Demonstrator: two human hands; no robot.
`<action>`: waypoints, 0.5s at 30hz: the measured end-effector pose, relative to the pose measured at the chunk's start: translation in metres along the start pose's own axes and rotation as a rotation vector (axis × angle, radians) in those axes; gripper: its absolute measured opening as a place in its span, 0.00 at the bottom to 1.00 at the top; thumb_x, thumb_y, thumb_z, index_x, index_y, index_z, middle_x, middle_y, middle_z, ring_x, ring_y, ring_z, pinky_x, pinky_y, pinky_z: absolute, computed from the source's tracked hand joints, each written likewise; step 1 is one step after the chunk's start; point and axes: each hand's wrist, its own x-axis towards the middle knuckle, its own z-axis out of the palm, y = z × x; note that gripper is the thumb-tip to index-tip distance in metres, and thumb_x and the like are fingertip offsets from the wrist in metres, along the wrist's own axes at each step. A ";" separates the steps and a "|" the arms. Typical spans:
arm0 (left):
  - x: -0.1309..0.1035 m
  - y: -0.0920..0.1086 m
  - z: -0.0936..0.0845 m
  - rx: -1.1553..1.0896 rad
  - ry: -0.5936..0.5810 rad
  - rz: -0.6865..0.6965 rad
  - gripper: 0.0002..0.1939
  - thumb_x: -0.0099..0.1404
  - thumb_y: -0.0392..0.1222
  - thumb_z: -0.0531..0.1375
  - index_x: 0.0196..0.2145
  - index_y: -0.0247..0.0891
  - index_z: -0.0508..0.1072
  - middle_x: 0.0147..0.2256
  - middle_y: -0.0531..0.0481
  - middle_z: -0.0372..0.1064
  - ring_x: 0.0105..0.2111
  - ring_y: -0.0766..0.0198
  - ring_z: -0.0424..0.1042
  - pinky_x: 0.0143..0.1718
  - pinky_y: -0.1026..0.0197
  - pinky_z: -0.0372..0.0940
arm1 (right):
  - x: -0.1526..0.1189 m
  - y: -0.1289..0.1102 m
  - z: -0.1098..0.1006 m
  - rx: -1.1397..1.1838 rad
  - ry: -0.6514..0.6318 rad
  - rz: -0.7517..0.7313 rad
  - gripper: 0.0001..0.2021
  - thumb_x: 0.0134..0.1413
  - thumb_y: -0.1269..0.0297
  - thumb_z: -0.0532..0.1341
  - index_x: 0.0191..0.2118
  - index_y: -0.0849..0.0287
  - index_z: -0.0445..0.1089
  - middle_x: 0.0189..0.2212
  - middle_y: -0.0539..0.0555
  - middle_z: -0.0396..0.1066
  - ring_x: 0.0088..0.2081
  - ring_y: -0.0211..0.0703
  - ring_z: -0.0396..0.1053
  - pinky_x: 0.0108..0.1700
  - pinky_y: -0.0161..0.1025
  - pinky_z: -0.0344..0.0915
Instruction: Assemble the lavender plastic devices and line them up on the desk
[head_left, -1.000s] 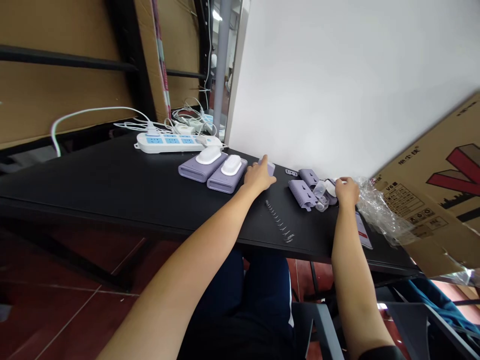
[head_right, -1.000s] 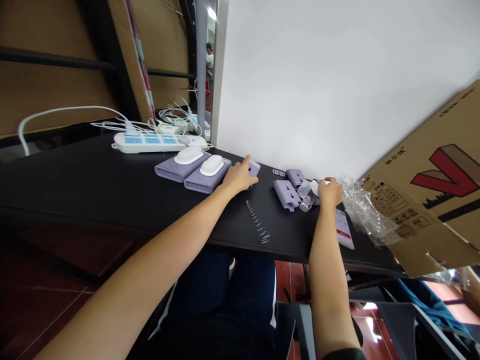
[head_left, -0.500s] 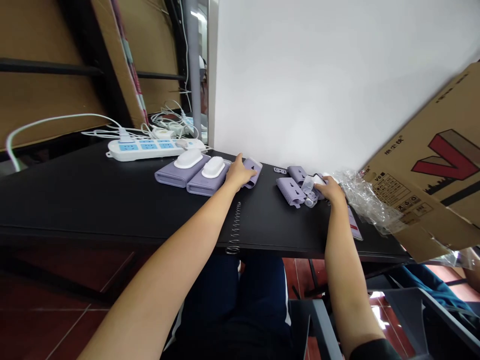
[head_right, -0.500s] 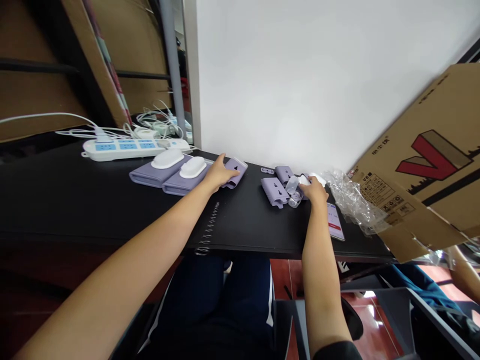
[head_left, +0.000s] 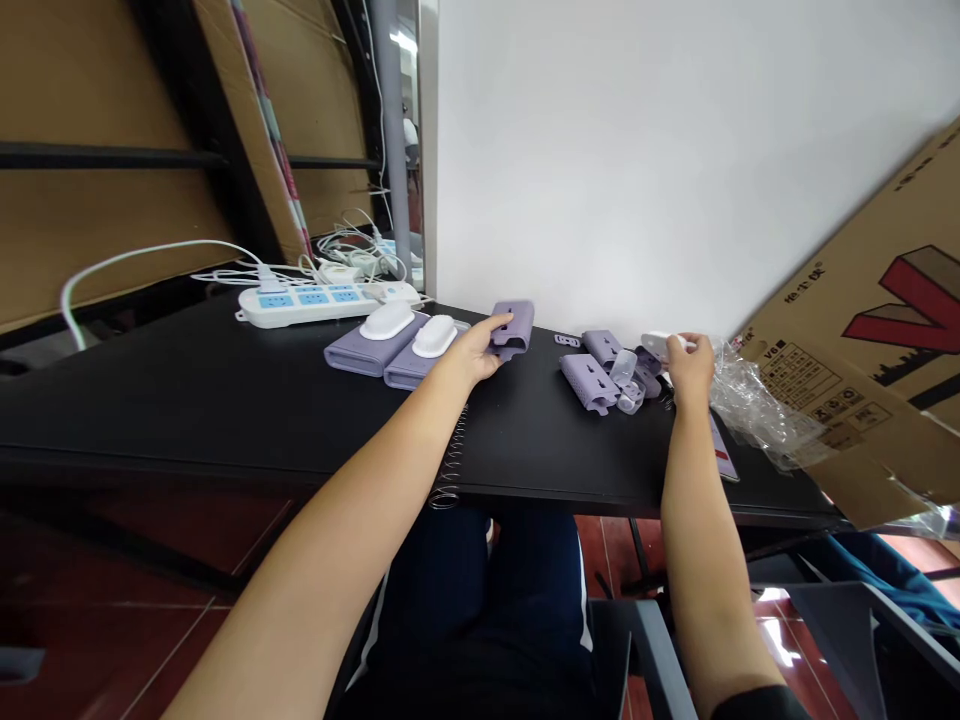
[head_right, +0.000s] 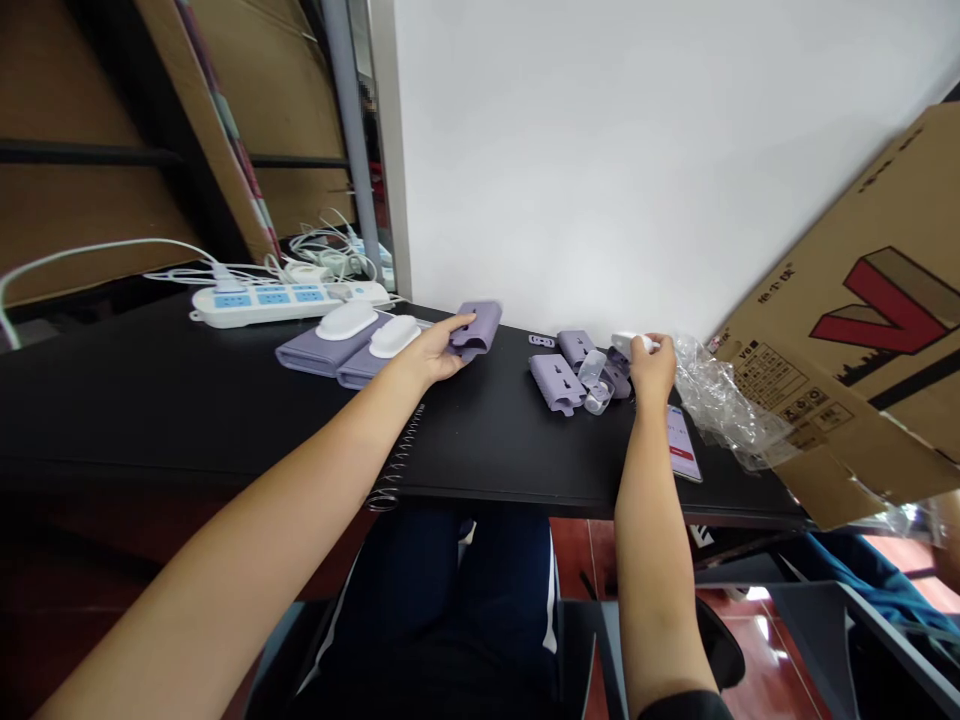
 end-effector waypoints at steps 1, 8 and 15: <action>-0.001 0.002 0.001 -0.088 -0.023 -0.011 0.13 0.69 0.35 0.66 0.51 0.39 0.76 0.36 0.46 0.80 0.38 0.61 0.80 0.36 0.62 0.77 | -0.001 -0.004 0.000 0.042 0.044 0.008 0.22 0.69 0.59 0.51 0.62 0.62 0.66 0.45 0.63 0.77 0.42 0.51 0.77 0.42 0.43 0.71; -0.012 0.000 0.006 -0.044 -0.159 0.069 0.18 0.68 0.41 0.66 0.55 0.39 0.72 0.43 0.43 0.79 0.42 0.56 0.80 0.46 0.48 0.79 | -0.022 -0.043 0.007 0.282 0.075 -0.020 0.15 0.70 0.59 0.50 0.58 0.54 0.53 0.53 0.60 0.71 0.48 0.43 0.77 0.45 0.39 0.71; -0.020 -0.018 0.017 0.074 -0.360 0.115 0.21 0.70 0.50 0.65 0.57 0.45 0.68 0.49 0.42 0.77 0.43 0.54 0.79 0.40 0.50 0.78 | -0.074 -0.093 0.044 0.737 -0.186 -0.199 0.15 0.61 0.52 0.59 0.42 0.49 0.50 0.34 0.47 0.66 0.38 0.41 0.74 0.41 0.37 0.70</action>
